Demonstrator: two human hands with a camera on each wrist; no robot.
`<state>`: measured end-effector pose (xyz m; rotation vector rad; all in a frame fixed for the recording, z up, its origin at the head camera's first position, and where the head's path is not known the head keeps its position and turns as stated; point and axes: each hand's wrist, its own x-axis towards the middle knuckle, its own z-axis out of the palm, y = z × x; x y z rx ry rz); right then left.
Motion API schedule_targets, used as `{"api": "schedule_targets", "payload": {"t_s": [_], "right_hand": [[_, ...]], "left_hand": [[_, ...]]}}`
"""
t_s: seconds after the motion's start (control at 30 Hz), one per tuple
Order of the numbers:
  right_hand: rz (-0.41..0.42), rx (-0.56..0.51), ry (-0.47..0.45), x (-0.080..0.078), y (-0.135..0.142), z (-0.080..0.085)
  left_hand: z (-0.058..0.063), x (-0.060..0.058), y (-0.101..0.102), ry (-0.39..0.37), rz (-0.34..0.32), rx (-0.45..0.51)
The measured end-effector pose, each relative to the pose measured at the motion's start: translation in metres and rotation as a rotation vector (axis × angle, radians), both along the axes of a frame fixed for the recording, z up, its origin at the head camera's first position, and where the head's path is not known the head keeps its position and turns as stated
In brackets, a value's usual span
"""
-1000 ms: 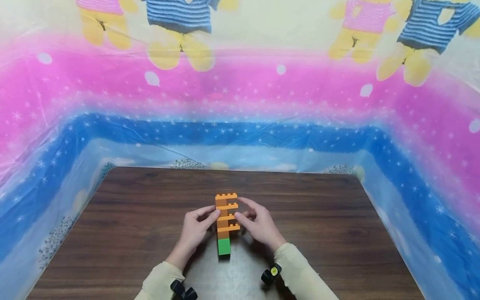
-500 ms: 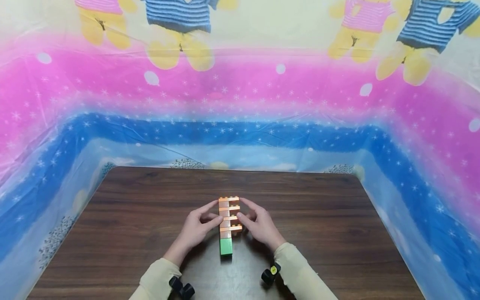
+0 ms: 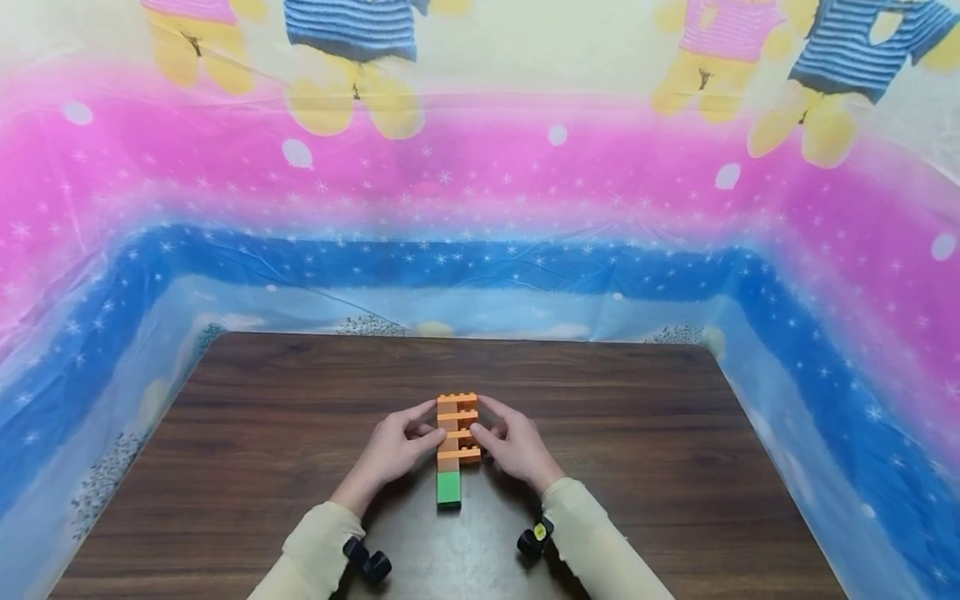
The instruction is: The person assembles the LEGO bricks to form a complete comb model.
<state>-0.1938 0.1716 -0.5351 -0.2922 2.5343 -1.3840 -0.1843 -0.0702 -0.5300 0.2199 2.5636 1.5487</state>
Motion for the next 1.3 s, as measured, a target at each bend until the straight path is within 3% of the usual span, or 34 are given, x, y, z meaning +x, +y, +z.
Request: {"api": "schedule_targets", "payload": {"t_s": [0.3,0.67,0.97,1.3], "right_hand": [[-0.017,0.042,-0.023,-0.001,-0.002,-0.002],[-0.045,0.072,-0.015,-0.003,-0.008,-0.003],[-0.046,0.061,-0.023,-0.003,-0.011,-0.002],[-0.059,0.079,-0.023,-0.002,-0.013,0.000]], "left_hand": [[-0.002,-0.003,0.002,0.033,0.004,-0.058],[-0.003,-0.008,0.005,0.003,0.011,-0.105],[-0.006,-0.011,0.005,0.017,0.015,-0.206],[-0.005,-0.011,0.005,0.026,0.013,-0.221]]}}
